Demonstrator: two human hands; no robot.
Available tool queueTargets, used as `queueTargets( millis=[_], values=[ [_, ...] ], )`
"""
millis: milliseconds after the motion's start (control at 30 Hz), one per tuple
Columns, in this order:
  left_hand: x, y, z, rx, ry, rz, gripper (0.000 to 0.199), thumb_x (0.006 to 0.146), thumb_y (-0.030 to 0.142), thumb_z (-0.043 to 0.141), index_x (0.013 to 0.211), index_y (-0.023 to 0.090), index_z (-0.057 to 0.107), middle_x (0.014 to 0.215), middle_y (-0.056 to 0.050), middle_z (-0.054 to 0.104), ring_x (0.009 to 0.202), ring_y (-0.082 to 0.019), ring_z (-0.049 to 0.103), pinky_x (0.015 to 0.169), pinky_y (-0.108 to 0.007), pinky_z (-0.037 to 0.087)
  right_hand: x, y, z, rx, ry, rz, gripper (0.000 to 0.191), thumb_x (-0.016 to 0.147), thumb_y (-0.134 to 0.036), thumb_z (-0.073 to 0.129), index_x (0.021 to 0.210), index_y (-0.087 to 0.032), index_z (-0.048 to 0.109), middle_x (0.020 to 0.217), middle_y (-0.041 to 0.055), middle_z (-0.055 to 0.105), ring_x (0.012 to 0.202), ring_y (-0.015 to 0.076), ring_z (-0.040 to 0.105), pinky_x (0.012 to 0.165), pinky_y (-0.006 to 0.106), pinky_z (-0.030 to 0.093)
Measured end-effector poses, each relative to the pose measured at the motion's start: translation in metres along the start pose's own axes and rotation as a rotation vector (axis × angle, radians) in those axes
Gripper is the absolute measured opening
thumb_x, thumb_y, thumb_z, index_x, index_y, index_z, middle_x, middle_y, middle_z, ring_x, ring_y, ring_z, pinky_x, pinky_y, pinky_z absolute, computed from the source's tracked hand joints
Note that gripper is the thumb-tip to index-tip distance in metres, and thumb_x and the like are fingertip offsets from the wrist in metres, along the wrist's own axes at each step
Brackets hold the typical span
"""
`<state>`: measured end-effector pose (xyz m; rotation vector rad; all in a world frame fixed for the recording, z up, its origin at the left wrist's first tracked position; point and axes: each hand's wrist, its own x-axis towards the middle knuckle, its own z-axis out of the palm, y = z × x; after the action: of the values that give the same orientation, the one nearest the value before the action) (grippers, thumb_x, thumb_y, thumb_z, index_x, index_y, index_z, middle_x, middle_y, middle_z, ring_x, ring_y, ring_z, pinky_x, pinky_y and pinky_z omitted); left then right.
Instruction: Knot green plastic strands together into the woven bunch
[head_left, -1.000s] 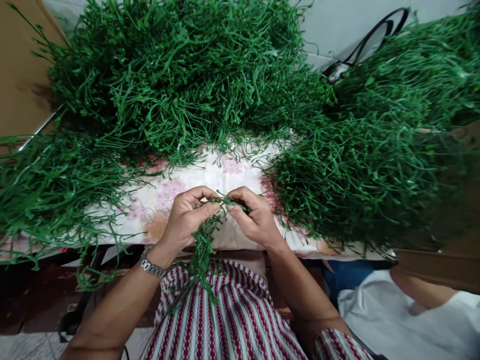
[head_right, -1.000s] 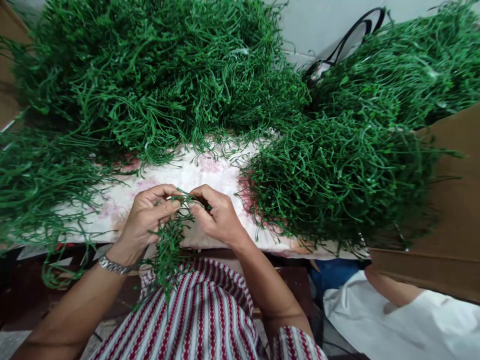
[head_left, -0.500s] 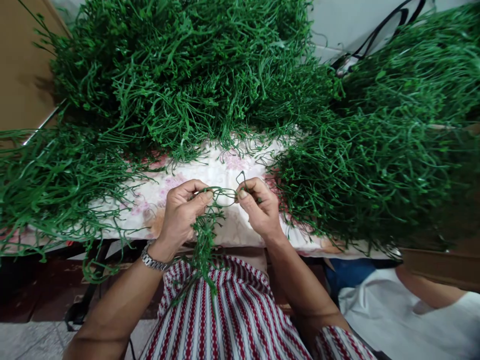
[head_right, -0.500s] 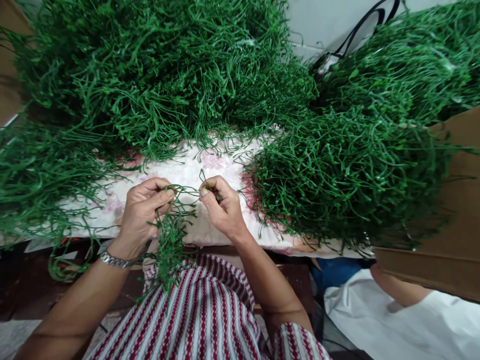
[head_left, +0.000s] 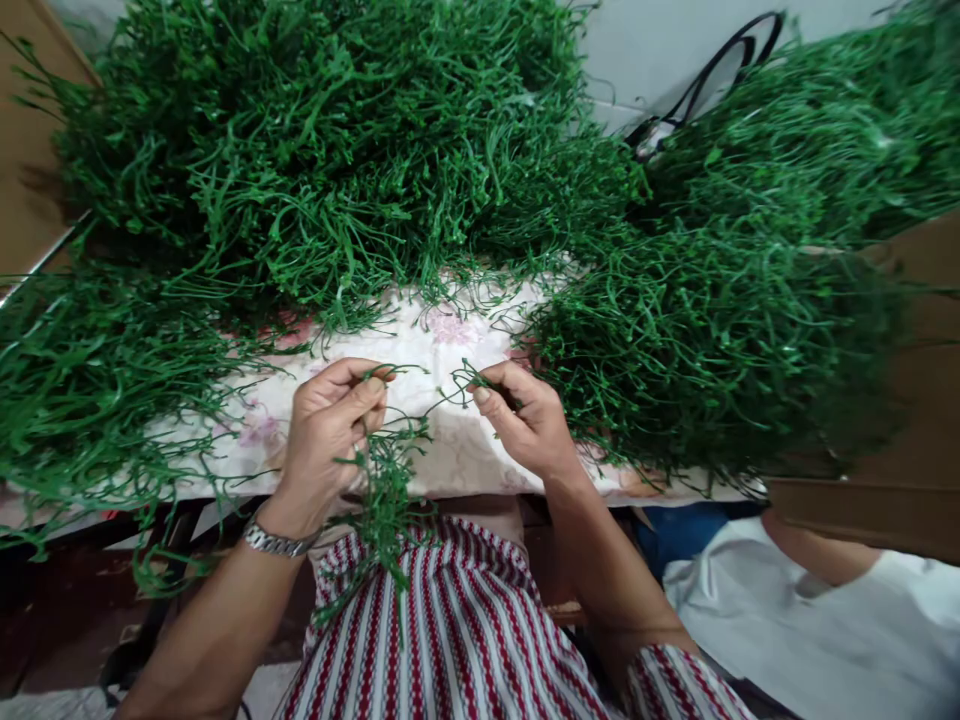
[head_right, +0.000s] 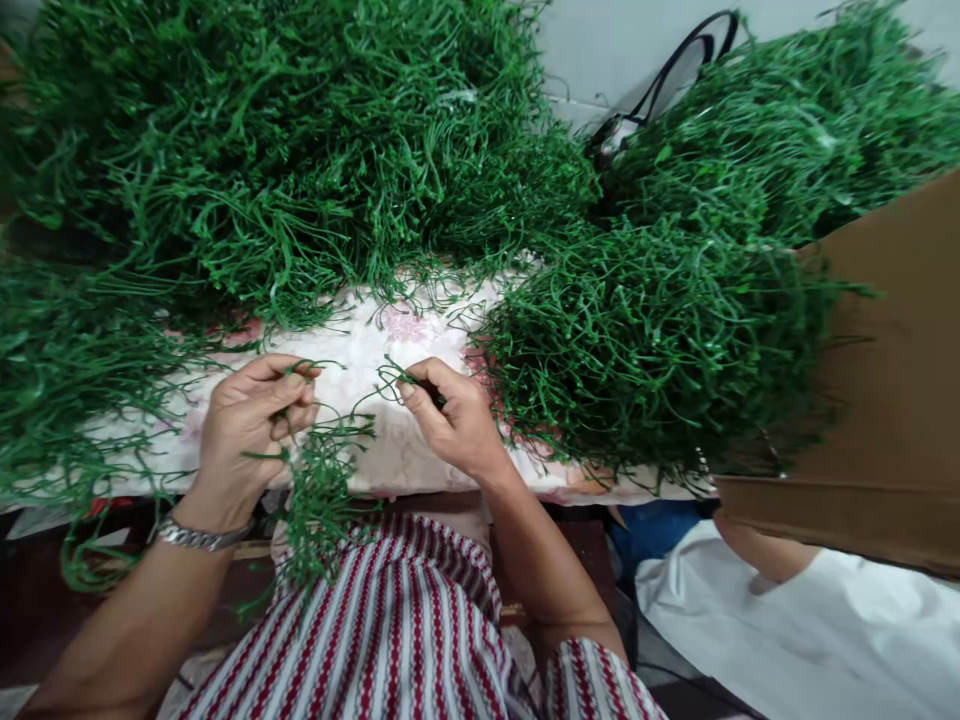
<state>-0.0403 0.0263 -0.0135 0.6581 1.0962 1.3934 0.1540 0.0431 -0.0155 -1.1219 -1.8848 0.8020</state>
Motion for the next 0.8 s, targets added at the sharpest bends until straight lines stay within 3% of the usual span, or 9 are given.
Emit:
queueTargets(
  millis=[100, 233, 333, 433, 533, 633, 733, 800],
  values=[
    [0.0, 0.003, -0.005, 0.035, 0.028, 0.003, 0.014, 0.064, 0.019, 0.071, 0.075, 0.013, 0.065, 0.053, 0.001, 0.057, 0.037, -0.001, 0.04, 0.035, -0.012, 0.028, 0.0, -0.007, -0.037, -0.217, 0.077, -0.047, 0.011, 0.085, -0.026, 0.052, 0.084, -0.016, 0.057, 0.07, 0.0005, 0.053, 0.059, 0.0091, 0.045, 0.057, 0.022, 0.036],
    [-0.002, 0.002, -0.006, 0.07, 0.014, 0.0, 0.015, 0.063, 0.02, 0.071, 0.075, 0.014, 0.065, 0.052, 0.001, 0.057, 0.04, -0.004, 0.045, 0.033, -0.012, 0.025, 0.004, -0.019, -0.114, -0.705, 0.354, -0.047, 0.015, 0.085, -0.029, 0.05, 0.089, -0.017, 0.059, 0.075, 0.0024, 0.058, 0.061, 0.0112, 0.049, 0.06, 0.025, 0.04],
    [-0.003, 0.001, -0.005, 0.081, 0.019, -0.018, 0.014, 0.063, 0.019, 0.072, 0.075, 0.015, 0.066, 0.052, 0.001, 0.058, 0.044, -0.005, 0.048, 0.034, -0.011, 0.026, 0.007, -0.024, -0.168, -1.219, 0.503, 0.037, 0.024, 0.081, -0.038, 0.057, 0.095, -0.019, 0.061, 0.096, 0.0087, 0.062, 0.09, 0.0228, 0.056, 0.08, 0.038, 0.042],
    [-0.003, 0.0, -0.003, 0.074, 0.013, -0.032, 0.016, 0.062, 0.019, 0.072, 0.076, 0.015, 0.067, 0.053, 0.0, 0.06, 0.043, -0.005, 0.046, 0.035, -0.011, 0.026, 0.005, -0.021, -0.199, -1.391, 0.523, 0.167, 0.033, 0.077, -0.044, 0.062, 0.101, -0.021, 0.062, 0.108, 0.0111, 0.061, 0.101, 0.0295, 0.055, 0.086, 0.046, 0.041],
    [-0.003, 0.0, -0.002, 0.072, -0.025, -0.019, 0.015, 0.062, 0.018, 0.072, 0.076, 0.016, 0.067, 0.053, 0.001, 0.06, 0.037, -0.002, 0.038, 0.035, -0.013, 0.024, -0.001, -0.017, -0.207, -1.341, 0.577, 0.202, 0.025, 0.085, -0.04, 0.052, 0.094, -0.019, 0.064, 0.098, 0.0111, 0.064, 0.094, 0.028, 0.059, 0.081, 0.044, 0.044],
    [-0.003, 0.002, 0.0, 0.084, -0.037, -0.013, 0.013, 0.062, 0.018, 0.072, 0.075, 0.016, 0.067, 0.052, 0.001, 0.059, 0.037, -0.002, 0.038, 0.036, -0.014, 0.024, -0.008, -0.016, -0.201, -1.234, 0.631, 0.124, 0.026, 0.091, -0.034, 0.04, 0.09, -0.021, 0.063, 0.094, 0.0107, 0.064, 0.093, 0.0278, 0.059, 0.081, 0.042, 0.045],
    [-0.002, 0.005, 0.005, 0.074, -0.03, 0.023, 0.012, 0.061, 0.017, 0.072, 0.072, 0.016, 0.068, 0.054, 0.001, 0.06, 0.037, -0.003, 0.039, 0.036, -0.015, 0.025, -0.014, -0.017, -0.18, -1.145, 0.641, 0.004, 0.022, 0.091, -0.029, 0.041, 0.087, -0.023, 0.061, 0.091, 0.0094, 0.064, 0.093, 0.0265, 0.058, 0.083, 0.042, 0.045],
    [0.002, 0.007, 0.008, 0.049, -0.04, 0.056, 0.012, 0.06, 0.015, 0.072, 0.071, 0.016, 0.068, 0.058, 0.0, 0.062, 0.038, -0.003, 0.04, 0.037, -0.016, 0.025, -0.014, -0.017, -0.155, -1.056, 0.658, -0.137, 0.017, 0.089, -0.023, 0.045, 0.085, -0.022, 0.062, 0.089, 0.0079, 0.065, 0.091, 0.023, 0.059, 0.085, 0.039, 0.045]
  ],
)
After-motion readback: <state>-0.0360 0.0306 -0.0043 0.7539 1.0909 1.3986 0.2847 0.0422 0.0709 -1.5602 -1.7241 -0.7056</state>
